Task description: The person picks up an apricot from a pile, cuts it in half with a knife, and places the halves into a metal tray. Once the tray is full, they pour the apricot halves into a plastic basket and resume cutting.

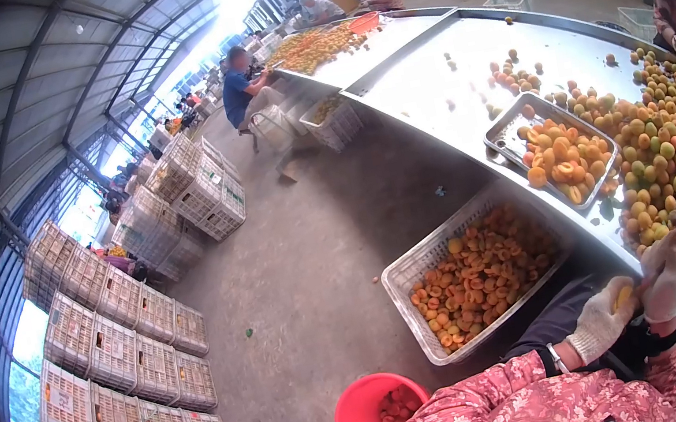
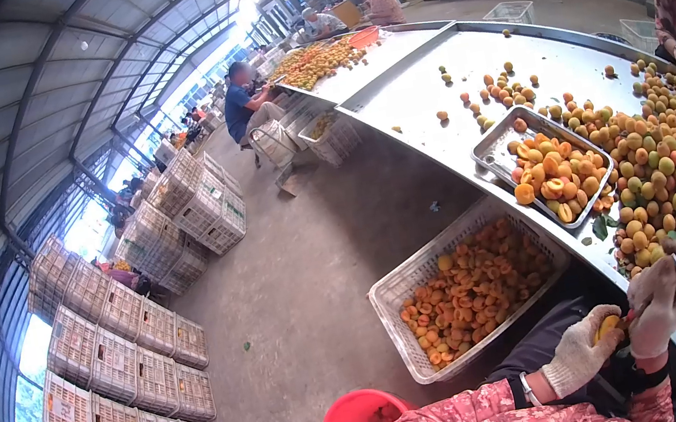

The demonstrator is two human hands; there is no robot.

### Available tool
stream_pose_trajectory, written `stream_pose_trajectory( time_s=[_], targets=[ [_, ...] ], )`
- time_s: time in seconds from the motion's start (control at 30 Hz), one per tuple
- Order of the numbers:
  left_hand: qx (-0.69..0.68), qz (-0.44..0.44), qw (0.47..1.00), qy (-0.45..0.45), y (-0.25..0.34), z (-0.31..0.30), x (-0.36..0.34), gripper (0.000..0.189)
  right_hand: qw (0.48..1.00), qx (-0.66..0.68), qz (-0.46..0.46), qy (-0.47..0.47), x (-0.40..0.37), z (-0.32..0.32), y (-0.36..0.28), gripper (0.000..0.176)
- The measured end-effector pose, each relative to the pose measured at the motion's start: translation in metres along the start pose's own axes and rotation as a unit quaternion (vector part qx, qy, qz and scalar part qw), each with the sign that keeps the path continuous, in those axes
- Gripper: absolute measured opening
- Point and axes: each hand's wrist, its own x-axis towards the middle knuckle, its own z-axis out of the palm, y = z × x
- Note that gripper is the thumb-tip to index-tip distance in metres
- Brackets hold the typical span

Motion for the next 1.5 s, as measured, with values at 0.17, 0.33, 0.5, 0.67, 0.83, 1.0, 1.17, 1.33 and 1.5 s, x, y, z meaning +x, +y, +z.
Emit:
stream_pose_trajectory(
  time_s=[0.17, 0.33, 0.5, 0.67, 0.83, 1.0, 1.17, 1.33, 1.5],
  targets=[
    [-0.002, 0.060, 0.998, -0.005, -0.004, 0.001, -0.001, 0.031, 0.994, 0.078, 0.062, 0.049, 0.007, -0.006, 0.000, 0.028],
    [0.001, 0.085, 0.996, -0.009, 0.000, 0.001, -0.002, 0.032, 0.983, 0.125, 0.122, 0.058, 0.009, -0.013, -0.002, 0.026],
    [-0.025, 0.101, 0.994, -0.024, 0.006, -0.001, -0.003, 0.034, 0.975, 0.149, 0.152, 0.067, 0.011, -0.016, 0.000, 0.028],
    [-0.014, 0.134, 0.990, -0.036, 0.008, -0.001, -0.004, 0.037, 0.958, 0.192, 0.176, 0.119, 0.011, -0.010, -0.004, 0.030],
    [-0.004, 0.172, 0.985, -0.034, 0.009, -0.001, -0.003, 0.036, 0.949, 0.219, 0.195, 0.111, 0.014, -0.028, 0.007, 0.030],
    [-0.045, 0.107, 0.992, -0.050, 0.002, 0.002, 0.000, 0.035, 0.992, 0.090, 0.064, 0.060, 0.002, -0.010, -0.005, 0.028],
    [-0.046, 0.139, 0.988, -0.053, 0.009, 0.000, -0.003, 0.035, 0.993, 0.068, 0.055, 0.079, 0.005, -0.005, -0.015, 0.027],
    [-0.010, 0.158, 0.985, -0.072, 0.008, -0.002, -0.005, 0.039, 0.954, 0.208, 0.190, 0.097, 0.010, -0.032, 0.004, 0.030],
    [0.012, 0.215, 0.975, -0.059, 0.006, 0.000, -0.004, 0.042, 0.940, 0.239, 0.219, 0.104, 0.008, -0.031, 0.004, 0.032]
  ],
)
